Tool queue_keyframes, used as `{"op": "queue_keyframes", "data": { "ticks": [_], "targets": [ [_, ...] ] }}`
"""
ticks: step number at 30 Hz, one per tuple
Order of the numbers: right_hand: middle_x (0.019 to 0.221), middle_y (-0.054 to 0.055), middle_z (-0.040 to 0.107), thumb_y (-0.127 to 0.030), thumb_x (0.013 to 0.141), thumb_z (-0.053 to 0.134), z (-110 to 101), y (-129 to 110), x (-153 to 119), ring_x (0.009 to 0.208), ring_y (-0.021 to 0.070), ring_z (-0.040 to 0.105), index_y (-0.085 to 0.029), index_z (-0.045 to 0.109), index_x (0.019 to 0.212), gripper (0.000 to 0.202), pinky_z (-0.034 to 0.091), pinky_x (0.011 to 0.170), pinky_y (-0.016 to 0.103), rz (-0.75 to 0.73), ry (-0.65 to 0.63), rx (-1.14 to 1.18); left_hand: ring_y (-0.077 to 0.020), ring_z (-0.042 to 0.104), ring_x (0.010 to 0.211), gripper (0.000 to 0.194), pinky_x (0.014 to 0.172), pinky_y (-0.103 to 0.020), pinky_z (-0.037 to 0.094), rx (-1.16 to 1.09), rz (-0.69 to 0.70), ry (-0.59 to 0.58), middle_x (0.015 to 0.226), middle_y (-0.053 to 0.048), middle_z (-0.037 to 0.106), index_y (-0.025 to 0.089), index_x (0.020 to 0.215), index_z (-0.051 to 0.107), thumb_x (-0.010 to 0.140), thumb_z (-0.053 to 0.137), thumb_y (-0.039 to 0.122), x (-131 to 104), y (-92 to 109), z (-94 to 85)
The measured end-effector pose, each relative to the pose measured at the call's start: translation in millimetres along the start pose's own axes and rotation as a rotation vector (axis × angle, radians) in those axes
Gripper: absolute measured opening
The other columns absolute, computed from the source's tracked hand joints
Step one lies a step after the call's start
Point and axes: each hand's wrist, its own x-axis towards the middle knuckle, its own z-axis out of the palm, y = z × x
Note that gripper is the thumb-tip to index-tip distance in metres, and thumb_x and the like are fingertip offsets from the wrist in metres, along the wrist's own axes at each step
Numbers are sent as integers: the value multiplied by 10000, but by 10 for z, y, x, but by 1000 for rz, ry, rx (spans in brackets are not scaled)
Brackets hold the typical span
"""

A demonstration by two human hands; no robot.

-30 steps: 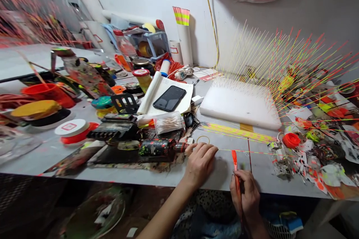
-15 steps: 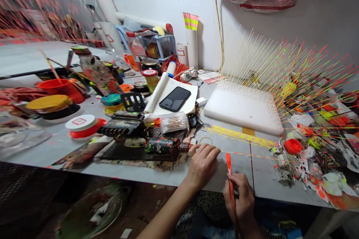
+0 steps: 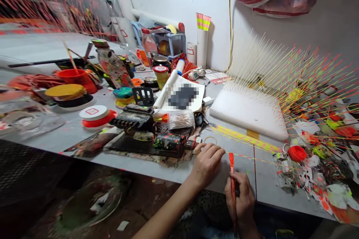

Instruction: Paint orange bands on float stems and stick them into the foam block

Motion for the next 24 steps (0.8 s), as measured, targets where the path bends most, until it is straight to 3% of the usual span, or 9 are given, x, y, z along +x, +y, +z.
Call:
{"op": "queue_keyframes", "data": {
  "ticks": [11,19,24],
  "targets": [
    [886,36,684,-123,964,538,-52,-58,-77,807,132,680,-186,613,1081,152,575,750,220,-12,-39,114,-135,592,790,228,876,-334,328,-12,-27,-19,823,18,704,204,923,620,965,425,94,18,9,-31],
    [894,48,675,-126,962,545,68,-157,4,828,145,670,-176,609,1092,154,575,772,241,-49,-26,115,-150,618,831,207,998,-377,305,95,-11,-8,845,14,722,216,948,640,945,463,107,-26,-183,-210],
    [888,41,670,-139,978,528,139,-164,32,814,139,670,-179,610,1090,145,570,756,229,-48,-34,84,-148,631,852,208,1068,-400,276,104,-8,29,868,11,732,217,961,643,944,466,108,-60,-205,-214]
  ]
}}
